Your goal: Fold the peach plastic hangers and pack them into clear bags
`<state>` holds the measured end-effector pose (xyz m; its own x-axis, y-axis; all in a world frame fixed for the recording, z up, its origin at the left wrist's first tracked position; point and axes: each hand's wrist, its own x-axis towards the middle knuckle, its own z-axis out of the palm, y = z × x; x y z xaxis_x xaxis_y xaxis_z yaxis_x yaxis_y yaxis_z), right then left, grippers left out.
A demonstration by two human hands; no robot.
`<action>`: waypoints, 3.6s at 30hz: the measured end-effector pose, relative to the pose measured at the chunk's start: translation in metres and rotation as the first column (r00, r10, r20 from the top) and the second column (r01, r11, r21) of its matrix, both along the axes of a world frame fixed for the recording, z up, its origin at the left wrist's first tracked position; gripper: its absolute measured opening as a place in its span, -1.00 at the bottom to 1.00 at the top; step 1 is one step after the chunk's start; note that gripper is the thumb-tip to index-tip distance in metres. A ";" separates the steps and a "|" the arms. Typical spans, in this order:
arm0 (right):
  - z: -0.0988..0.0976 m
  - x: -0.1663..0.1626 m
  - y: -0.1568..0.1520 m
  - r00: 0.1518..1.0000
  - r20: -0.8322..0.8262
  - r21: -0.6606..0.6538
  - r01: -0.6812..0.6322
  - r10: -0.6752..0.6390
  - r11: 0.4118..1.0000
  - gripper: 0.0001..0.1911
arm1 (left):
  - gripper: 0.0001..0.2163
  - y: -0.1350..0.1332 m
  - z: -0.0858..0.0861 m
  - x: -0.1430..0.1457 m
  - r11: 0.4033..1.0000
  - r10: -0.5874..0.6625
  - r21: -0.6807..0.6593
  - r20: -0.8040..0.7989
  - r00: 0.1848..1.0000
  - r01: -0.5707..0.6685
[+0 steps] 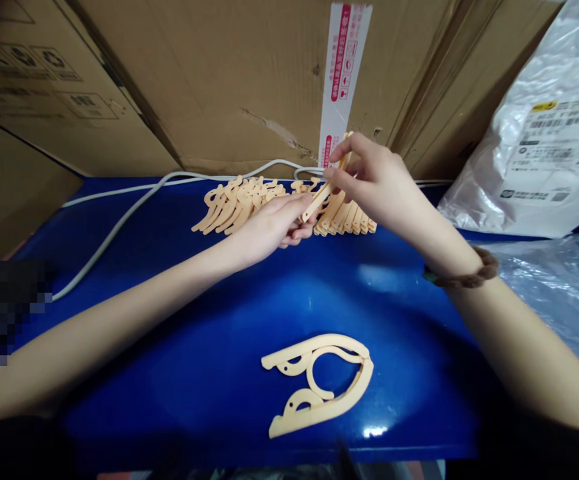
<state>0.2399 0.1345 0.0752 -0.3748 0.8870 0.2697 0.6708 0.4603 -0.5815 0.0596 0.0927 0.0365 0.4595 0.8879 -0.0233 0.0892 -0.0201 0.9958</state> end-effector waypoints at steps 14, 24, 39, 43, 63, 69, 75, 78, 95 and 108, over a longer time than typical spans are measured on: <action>-0.019 0.029 0.026 0.758 0.604 0.052 0.271 -0.246 0.961 -0.42 | -0.64 -0.001 -0.022 -0.005 0.716 0.274 0.630 -0.650 0.708 0.302; -0.027 0.017 0.023 0.757 0.603 0.060 0.274 -0.253 0.960 -0.34 | -0.50 0.000 -0.024 -0.006 0.762 0.203 0.520 -0.758 0.620 0.386; -0.030 0.020 0.026 0.782 0.579 0.064 0.239 -0.231 0.969 -0.35 | -0.46 -0.001 -0.022 -0.005 0.768 0.176 0.473 -0.805 0.567 0.433; -0.029 0.019 0.025 0.796 0.556 0.066 0.245 -0.240 0.967 -0.37 | -0.46 0.001 -0.025 -0.004 0.763 0.167 0.475 -0.800 0.576 0.438; -0.005 0.006 0.005 0.817 0.568 0.060 0.081 -0.101 0.995 -0.53 | -0.89 -0.039 0.012 -0.004 0.642 -0.356 0.071 -0.855 0.378 0.764; 0.000 0.000 -0.008 0.836 0.413 -0.218 -0.294 0.361 0.931 -0.60 | -0.80 0.003 0.021 -0.034 0.745 -0.428 0.010 -0.760 0.489 0.667; 0.001 -0.005 -0.015 0.866 0.157 -0.329 -0.407 0.474 0.852 -0.52 | -0.85 0.022 0.032 -0.054 0.906 -0.265 0.182 -0.459 0.848 0.382; 0.003 -0.008 -0.016 0.917 0.133 -0.248 -0.336 0.375 0.909 -0.46 | -0.87 0.024 0.038 -0.057 0.942 -0.167 0.205 -0.402 0.900 0.266; -0.002 -0.026 -0.033 0.784 0.547 0.363 0.093 -0.292 0.927 -0.46 | -0.64 0.013 0.035 -0.036 0.897 0.288 0.421 -0.332 0.898 -0.132; 0.015 -0.021 -0.033 0.945 -0.326 -0.148 -0.060 0.009 0.987 -0.75 | -0.73 0.010 0.054 -0.046 0.703 0.459 0.712 -0.462 0.759 0.008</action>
